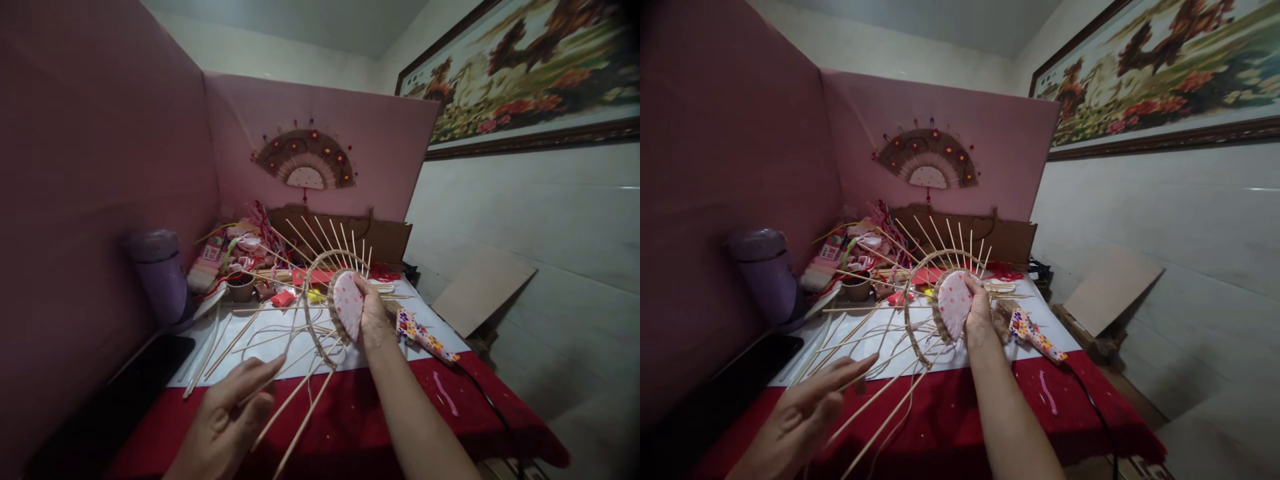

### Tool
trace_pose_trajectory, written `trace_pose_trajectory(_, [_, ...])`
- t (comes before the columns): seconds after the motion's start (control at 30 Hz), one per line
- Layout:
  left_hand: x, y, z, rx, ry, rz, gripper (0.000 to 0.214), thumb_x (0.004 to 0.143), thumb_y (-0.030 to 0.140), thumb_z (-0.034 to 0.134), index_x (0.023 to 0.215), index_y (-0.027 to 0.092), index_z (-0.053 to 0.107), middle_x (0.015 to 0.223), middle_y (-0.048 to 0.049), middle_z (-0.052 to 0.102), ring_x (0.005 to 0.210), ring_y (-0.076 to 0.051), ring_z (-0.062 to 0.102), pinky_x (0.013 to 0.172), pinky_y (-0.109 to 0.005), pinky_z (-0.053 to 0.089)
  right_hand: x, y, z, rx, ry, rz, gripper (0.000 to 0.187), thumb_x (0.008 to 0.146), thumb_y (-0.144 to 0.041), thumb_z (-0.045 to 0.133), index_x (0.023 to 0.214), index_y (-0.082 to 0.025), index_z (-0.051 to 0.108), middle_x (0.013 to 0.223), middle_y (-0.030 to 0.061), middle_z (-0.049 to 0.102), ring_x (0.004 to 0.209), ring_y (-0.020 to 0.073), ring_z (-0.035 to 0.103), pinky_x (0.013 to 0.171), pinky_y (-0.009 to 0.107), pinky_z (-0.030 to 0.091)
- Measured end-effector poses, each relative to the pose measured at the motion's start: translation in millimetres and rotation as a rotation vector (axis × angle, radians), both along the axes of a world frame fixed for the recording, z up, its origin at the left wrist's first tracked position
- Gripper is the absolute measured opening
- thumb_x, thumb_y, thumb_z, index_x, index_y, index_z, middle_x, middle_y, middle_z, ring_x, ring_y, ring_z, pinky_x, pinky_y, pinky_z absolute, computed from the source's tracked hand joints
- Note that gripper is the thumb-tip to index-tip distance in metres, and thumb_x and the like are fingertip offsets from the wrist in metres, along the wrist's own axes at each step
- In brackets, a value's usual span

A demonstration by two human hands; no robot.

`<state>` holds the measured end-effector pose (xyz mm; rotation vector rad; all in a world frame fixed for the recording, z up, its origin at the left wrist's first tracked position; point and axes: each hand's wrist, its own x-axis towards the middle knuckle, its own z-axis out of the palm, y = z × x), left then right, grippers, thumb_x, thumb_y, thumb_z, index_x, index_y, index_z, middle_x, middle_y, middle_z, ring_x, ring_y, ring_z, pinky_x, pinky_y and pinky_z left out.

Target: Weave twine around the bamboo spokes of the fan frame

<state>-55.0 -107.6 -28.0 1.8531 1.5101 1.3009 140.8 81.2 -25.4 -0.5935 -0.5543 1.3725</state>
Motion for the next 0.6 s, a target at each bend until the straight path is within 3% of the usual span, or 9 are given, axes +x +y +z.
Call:
trace_pose_trajectory(0.07, [1, 1, 2.6, -0.169, -0.313, -0.030, 0.065, 0.082, 0.062, 0.017, 0.098, 0.026, 0.068, 0.073, -0.0077, 0.066, 0.067, -0.019, 0.061, 0.052, -0.029, 0.051, 0, -1, 1.1, -0.049, 0.024, 0.069, 0.020, 0.066, -0.031, 0.065, 0.077, -0.014, 0.062, 0.053, 0.0021, 0.065, 0.053, 0.0187, 0.063, 0.054, 0.033, 0.054])
trace_pose_trajectory(0.13, [2, 4, 4.6, -0.278, -0.505, -0.010, 0.068, 0.081, 0.062, 0.016, 0.091, 0.024, 0.071, 0.074, -0.0092, 0.068, 0.065, -0.019, 0.062, 0.050, -0.030, 0.051, 0, -2, 2.5, -0.108, 0.050, 0.122, 0.018, 0.065, -0.030, 0.064, 0.075, -0.014, 0.062, 0.052, 0.0024, 0.065, 0.053, 0.0192, 0.063, 0.054, 0.033, 0.054])
trace_pose_trajectory(0.33, [-1, 16, -8.1, -0.321, -0.755, 0.007, 0.047, 0.072, 0.056, 0.053, 0.095, 0.020, 0.070, 0.088, -0.0095, 0.070, 0.076, -0.021, 0.065, 0.066, -0.033, 0.055, 1, -2, 3.4, -0.189, 0.099, 0.142, 0.014, 0.066, -0.029, 0.063, 0.068, -0.015, 0.061, 0.052, 0.0026, 0.065, 0.055, 0.0199, 0.064, 0.052, 0.032, 0.054])
trace_pose_trajectory(0.43, [5, 18, -20.5, -0.265, -0.697, 0.019, 0.041, 0.061, 0.043, 0.070, 0.095, 0.021, 0.070, 0.092, -0.0075, 0.071, 0.082, -0.022, 0.064, 0.072, -0.031, 0.054, 0, -2, 1.5, -0.187, 0.110, 0.120, 0.011, 0.065, -0.025, 0.064, 0.067, -0.015, 0.060, 0.053, 0.0024, 0.065, 0.057, 0.0199, 0.065, 0.053, 0.032, 0.054])
trace_pose_trajectory(0.6, [22, 20, -26.2, -0.077, -0.447, -0.036, 0.032, 0.071, 0.034, 0.062, 0.101, 0.025, 0.067, 0.102, -0.0065, 0.068, 0.094, -0.023, 0.062, 0.083, -0.034, 0.051, -3, -2, 0.6, -0.157, 0.133, 0.137, 0.008, 0.065, -0.022, 0.064, 0.067, -0.016, 0.058, 0.057, 0.0016, 0.067, 0.059, 0.0193, 0.065, 0.054, 0.032, 0.054])
